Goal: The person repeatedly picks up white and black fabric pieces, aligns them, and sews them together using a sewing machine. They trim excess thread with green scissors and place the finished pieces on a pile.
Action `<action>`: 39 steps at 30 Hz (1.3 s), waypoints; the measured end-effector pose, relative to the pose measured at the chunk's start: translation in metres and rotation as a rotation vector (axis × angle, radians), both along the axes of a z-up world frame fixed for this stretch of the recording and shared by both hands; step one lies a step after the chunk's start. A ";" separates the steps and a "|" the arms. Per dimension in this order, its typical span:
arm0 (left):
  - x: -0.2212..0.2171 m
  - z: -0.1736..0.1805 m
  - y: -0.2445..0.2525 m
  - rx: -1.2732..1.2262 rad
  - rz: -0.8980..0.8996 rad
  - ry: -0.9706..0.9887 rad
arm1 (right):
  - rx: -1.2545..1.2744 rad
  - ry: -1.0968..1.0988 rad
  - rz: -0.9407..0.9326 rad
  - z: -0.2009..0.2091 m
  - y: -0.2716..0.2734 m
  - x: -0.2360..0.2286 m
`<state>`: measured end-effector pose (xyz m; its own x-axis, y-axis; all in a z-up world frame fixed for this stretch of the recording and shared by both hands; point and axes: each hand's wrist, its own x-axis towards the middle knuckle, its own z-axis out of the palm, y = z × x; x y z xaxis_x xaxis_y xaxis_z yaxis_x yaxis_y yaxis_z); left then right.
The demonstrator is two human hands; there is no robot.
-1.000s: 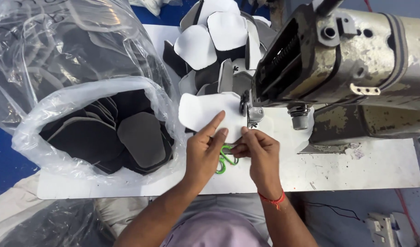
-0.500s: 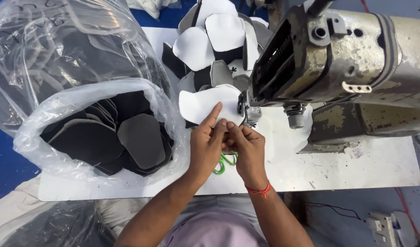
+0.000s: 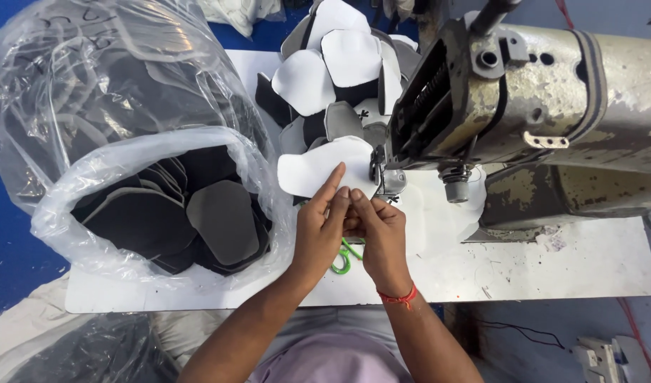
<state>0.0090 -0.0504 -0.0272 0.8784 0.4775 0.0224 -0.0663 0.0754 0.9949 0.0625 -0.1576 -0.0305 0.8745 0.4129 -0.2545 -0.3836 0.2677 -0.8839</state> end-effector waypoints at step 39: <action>-0.019 0.038 0.104 -0.014 -0.369 0.120 | -0.120 -0.024 -0.011 0.006 -0.005 -0.005</action>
<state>-0.0096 0.0534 0.0106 0.9871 0.1288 -0.0949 0.0842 0.0865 0.9927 0.0574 -0.1629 -0.0249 0.8853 0.3710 -0.2803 -0.3592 0.1631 -0.9189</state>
